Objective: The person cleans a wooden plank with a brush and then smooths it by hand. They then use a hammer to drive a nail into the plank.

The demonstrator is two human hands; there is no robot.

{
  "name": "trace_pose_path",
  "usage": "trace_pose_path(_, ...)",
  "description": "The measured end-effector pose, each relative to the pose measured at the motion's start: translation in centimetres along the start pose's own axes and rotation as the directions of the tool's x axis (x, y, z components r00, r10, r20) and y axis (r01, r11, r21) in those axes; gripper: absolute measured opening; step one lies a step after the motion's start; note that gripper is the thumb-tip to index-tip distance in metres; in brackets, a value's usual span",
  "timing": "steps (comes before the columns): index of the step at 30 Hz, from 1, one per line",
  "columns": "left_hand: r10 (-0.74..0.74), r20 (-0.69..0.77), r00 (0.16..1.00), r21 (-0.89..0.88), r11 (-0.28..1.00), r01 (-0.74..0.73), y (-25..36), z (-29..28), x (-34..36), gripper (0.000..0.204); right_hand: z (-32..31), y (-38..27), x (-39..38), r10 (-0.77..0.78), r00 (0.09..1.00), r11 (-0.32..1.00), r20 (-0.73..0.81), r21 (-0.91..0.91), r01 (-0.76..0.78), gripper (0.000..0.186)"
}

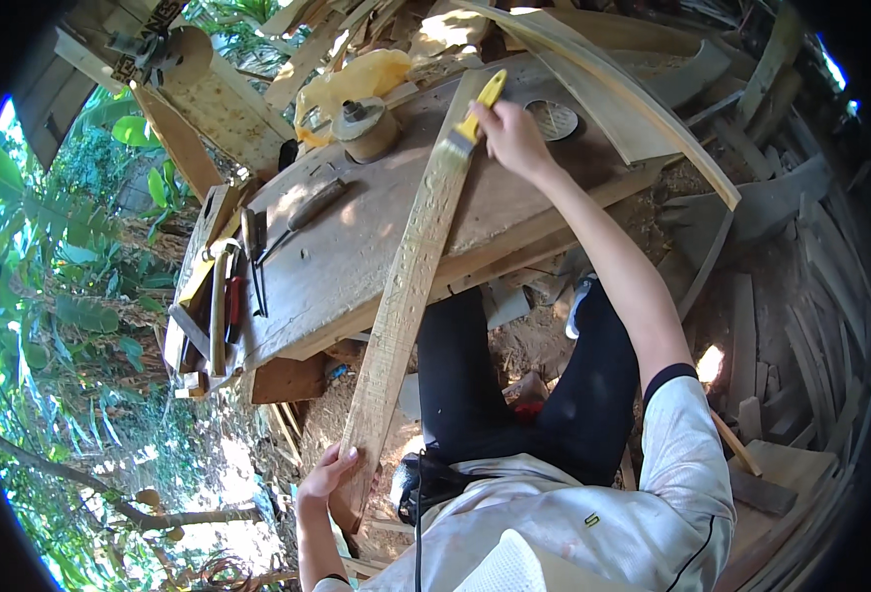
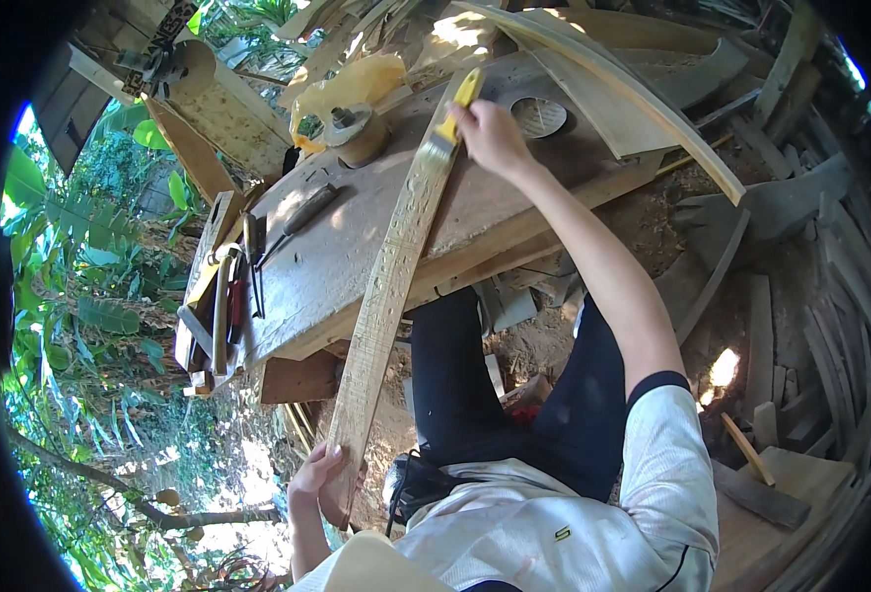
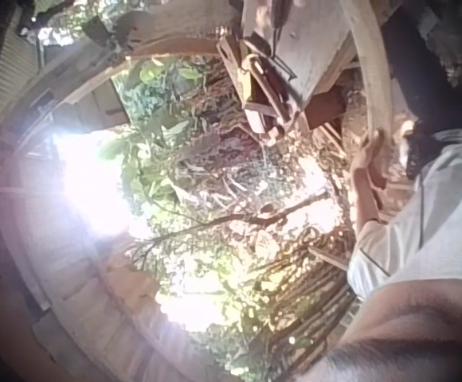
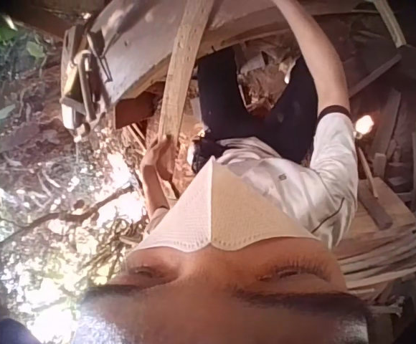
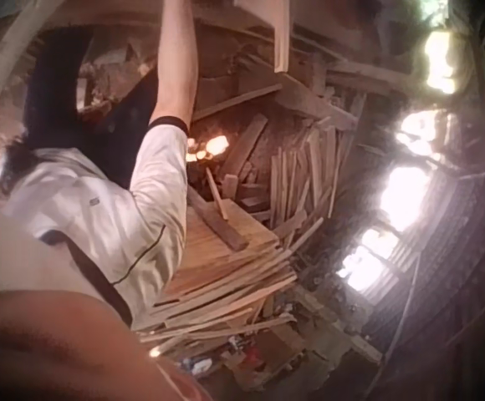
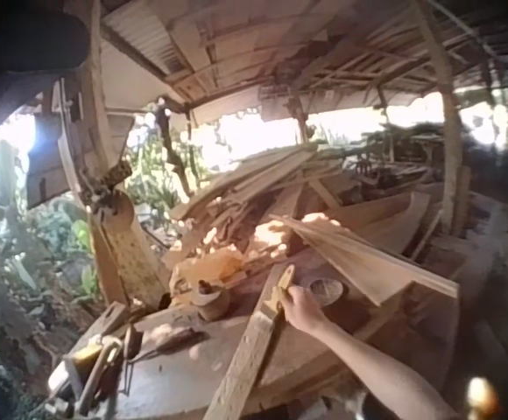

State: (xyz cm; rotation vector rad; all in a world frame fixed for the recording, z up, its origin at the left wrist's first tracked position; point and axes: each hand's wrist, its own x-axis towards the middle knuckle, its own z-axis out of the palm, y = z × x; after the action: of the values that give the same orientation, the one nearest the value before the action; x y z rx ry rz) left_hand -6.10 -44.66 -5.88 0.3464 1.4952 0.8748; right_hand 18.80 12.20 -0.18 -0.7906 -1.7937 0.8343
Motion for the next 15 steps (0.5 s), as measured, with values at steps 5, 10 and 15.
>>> trace_pose_path(5,0.002,-0.068,0.998,0.055,0.998,0.002,0.1,0.2,-0.5,0.025,-1.3,1.2,4.8,-0.084,0.966,0.944,-0.245,-0.329,-0.002,0.048)
trace_pose_path(10,0.095,-0.054,0.994,0.171,0.982,-0.085,-0.3,0.0,-0.9,0.023,1.2,-1.2,3.9,-0.321,0.946,0.787,0.05,-0.541,0.295,0.037)
trace_pose_path(15,0.204,-0.064,0.977,0.313,0.933,-0.175,2.1,2.3,-3.3,0.025,5.0,-6.1,-5.0,-0.508,0.7,0.638,0.502,-0.327,0.697,0.01)
